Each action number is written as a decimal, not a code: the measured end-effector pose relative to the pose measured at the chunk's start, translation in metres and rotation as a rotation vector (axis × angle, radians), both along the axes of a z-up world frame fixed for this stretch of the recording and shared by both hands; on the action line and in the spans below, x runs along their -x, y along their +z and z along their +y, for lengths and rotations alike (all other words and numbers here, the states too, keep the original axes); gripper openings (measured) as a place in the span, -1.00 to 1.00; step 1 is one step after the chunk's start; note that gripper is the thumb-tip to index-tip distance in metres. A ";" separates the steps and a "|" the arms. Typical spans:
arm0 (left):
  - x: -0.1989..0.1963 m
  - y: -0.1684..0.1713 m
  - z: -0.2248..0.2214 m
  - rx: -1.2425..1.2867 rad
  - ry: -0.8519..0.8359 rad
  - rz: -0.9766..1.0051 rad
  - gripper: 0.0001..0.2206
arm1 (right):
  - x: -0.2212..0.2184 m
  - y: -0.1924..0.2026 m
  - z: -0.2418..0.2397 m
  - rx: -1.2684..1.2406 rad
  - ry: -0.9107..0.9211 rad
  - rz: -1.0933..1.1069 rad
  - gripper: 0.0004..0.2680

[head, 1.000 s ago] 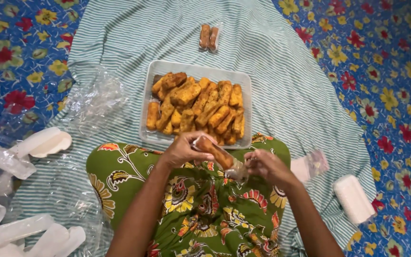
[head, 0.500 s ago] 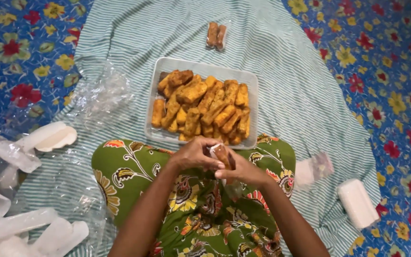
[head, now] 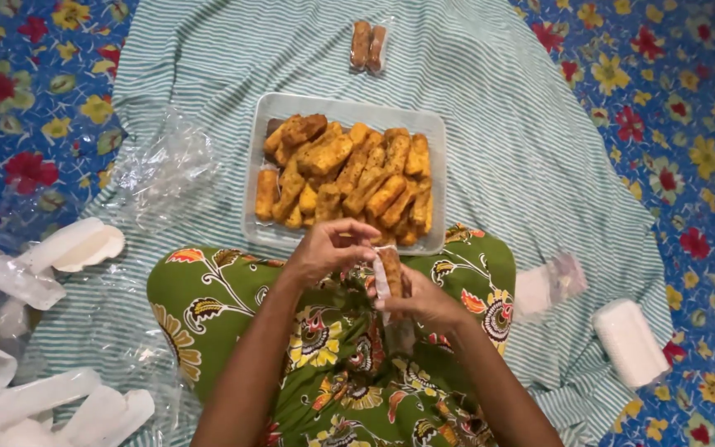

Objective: Wrapping individual pieces of fried food in small paper slips

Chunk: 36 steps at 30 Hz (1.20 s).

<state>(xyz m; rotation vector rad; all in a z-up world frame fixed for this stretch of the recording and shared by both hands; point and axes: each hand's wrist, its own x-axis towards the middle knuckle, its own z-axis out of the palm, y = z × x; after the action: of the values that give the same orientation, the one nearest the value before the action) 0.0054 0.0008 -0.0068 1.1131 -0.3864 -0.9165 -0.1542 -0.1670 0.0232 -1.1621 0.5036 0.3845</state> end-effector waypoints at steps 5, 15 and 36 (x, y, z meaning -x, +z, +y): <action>0.001 -0.018 -0.011 0.051 0.016 -0.068 -0.85 | 0.001 -0.001 0.003 0.016 0.048 -0.045 -0.60; 0.002 -0.008 -0.012 -0.051 0.146 -0.136 -0.74 | -0.032 -0.021 -0.013 -0.151 -0.549 -0.064 -0.67; 0.029 0.027 -0.020 0.106 0.367 -0.986 -0.54 | -0.046 -0.017 -0.039 -0.467 -0.818 -0.335 -0.65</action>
<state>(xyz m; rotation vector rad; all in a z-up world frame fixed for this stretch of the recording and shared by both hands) -0.0237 -0.0193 0.0197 1.4240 -0.9759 0.0353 -0.1082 -0.2056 0.0058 -0.4808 0.5138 -0.3841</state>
